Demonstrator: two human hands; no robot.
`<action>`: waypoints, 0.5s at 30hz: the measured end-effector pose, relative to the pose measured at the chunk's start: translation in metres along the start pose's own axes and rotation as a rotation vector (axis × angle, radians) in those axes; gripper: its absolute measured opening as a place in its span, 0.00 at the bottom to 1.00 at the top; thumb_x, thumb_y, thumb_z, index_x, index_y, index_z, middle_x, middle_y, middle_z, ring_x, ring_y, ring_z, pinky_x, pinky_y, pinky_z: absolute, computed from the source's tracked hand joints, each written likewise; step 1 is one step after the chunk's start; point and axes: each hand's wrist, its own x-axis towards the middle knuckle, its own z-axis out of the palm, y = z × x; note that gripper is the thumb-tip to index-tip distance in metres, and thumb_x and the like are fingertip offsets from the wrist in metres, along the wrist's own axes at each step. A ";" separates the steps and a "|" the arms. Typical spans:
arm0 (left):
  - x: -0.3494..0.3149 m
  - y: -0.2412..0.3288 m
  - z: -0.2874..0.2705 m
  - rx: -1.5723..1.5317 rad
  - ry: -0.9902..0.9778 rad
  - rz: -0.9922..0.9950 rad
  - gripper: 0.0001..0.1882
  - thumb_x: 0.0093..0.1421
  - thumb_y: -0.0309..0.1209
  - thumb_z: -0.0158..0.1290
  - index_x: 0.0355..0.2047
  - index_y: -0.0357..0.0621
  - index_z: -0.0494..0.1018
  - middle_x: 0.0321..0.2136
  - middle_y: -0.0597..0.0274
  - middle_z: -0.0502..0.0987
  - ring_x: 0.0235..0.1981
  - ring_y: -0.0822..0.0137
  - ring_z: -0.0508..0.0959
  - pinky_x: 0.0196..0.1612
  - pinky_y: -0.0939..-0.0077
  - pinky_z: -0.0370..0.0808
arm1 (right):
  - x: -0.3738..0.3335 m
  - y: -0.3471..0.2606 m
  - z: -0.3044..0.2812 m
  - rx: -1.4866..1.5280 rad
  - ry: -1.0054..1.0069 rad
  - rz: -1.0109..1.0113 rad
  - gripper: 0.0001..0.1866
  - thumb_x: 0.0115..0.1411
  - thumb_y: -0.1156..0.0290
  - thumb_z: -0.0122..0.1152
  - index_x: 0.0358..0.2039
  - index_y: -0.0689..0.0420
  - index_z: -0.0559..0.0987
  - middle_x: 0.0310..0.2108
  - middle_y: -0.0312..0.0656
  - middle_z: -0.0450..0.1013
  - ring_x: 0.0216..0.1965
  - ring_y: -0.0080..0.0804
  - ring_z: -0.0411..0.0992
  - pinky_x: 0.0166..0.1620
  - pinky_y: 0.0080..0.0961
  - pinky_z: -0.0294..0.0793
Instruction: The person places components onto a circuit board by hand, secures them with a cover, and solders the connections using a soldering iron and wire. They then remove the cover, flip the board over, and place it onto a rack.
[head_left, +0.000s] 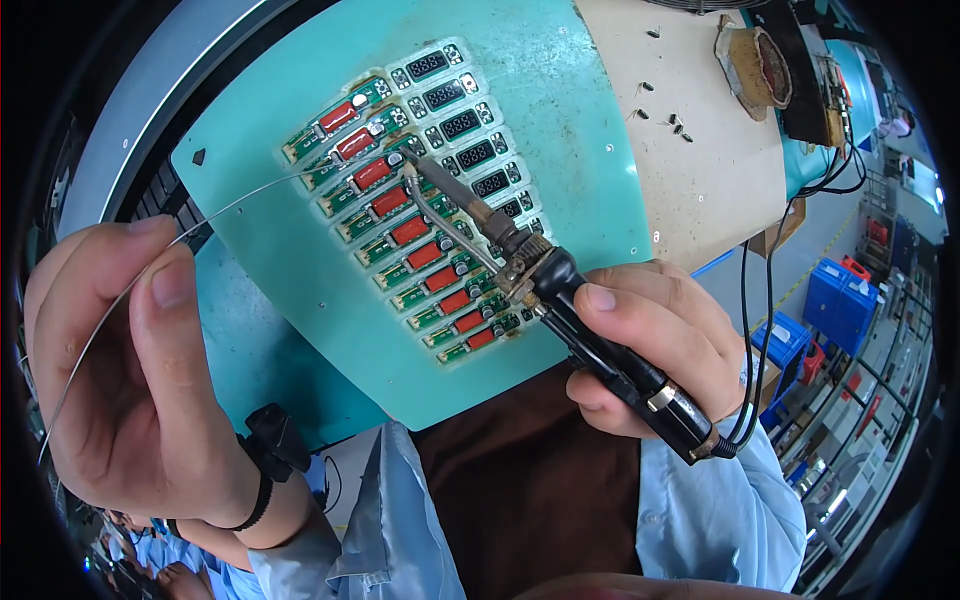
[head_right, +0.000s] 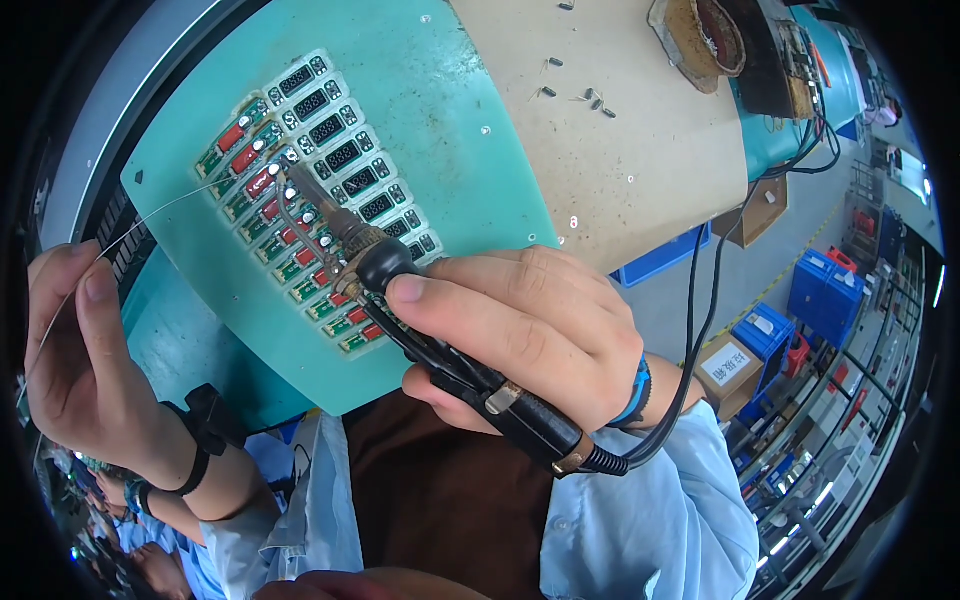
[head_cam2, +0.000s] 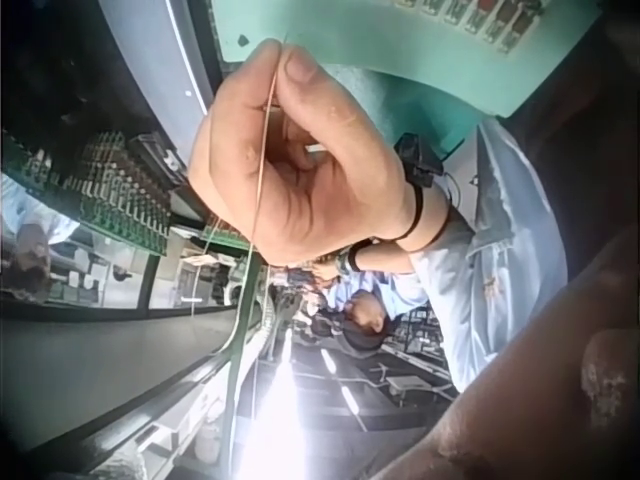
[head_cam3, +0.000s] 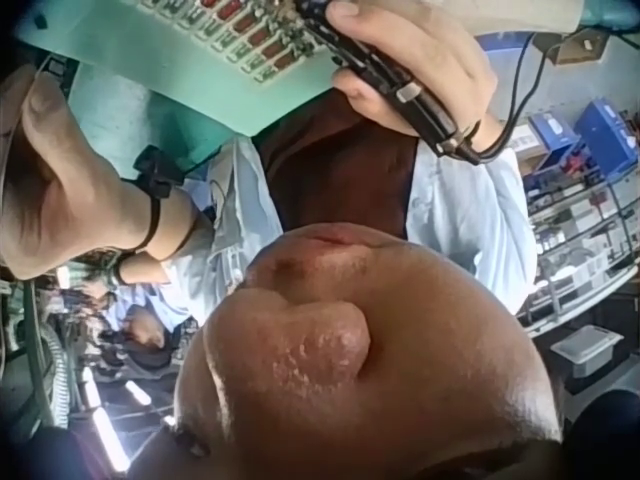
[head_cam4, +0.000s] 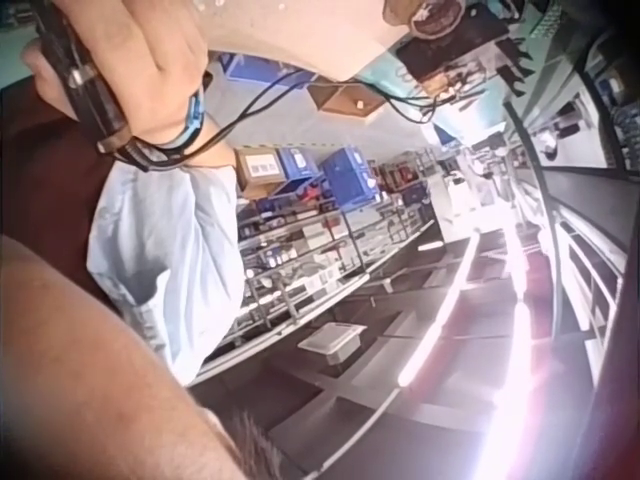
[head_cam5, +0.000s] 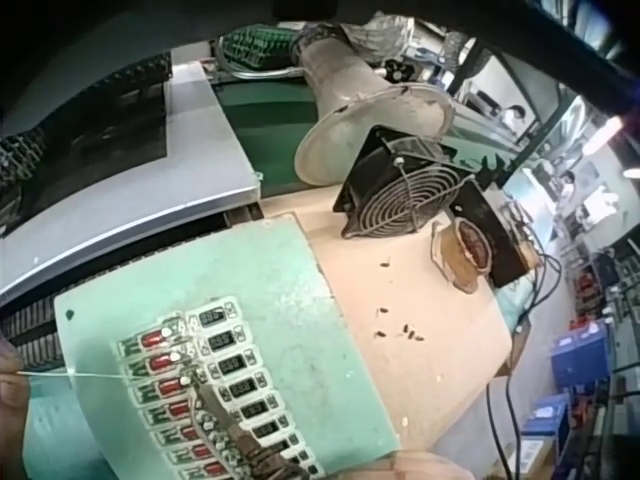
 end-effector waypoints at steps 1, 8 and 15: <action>0.000 0.000 0.000 0.006 -0.007 0.004 0.07 0.65 0.16 0.57 0.43 0.26 0.80 0.41 0.49 0.82 0.39 0.69 0.81 0.43 0.82 0.78 | 0.001 -0.001 0.000 -0.001 -0.004 0.006 0.26 0.65 0.60 0.70 0.54 0.67 0.77 0.39 0.54 0.80 0.37 0.43 0.81 0.41 0.33 0.80; 0.002 0.002 0.003 -0.031 -0.018 -0.009 0.07 0.65 0.15 0.58 0.42 0.26 0.80 0.42 0.49 0.82 0.39 0.68 0.82 0.44 0.81 0.79 | 0.003 0.000 -0.001 -0.009 -0.014 -0.003 0.26 0.66 0.59 0.70 0.55 0.67 0.76 0.39 0.54 0.80 0.38 0.43 0.81 0.42 0.33 0.80; 0.000 0.001 0.004 -0.022 0.024 -0.019 0.07 0.65 0.15 0.58 0.43 0.26 0.81 0.42 0.48 0.83 0.40 0.67 0.83 0.45 0.81 0.80 | 0.002 0.000 -0.001 -0.028 -0.017 -0.018 0.27 0.67 0.57 0.69 0.54 0.67 0.76 0.38 0.54 0.79 0.37 0.44 0.81 0.42 0.34 0.81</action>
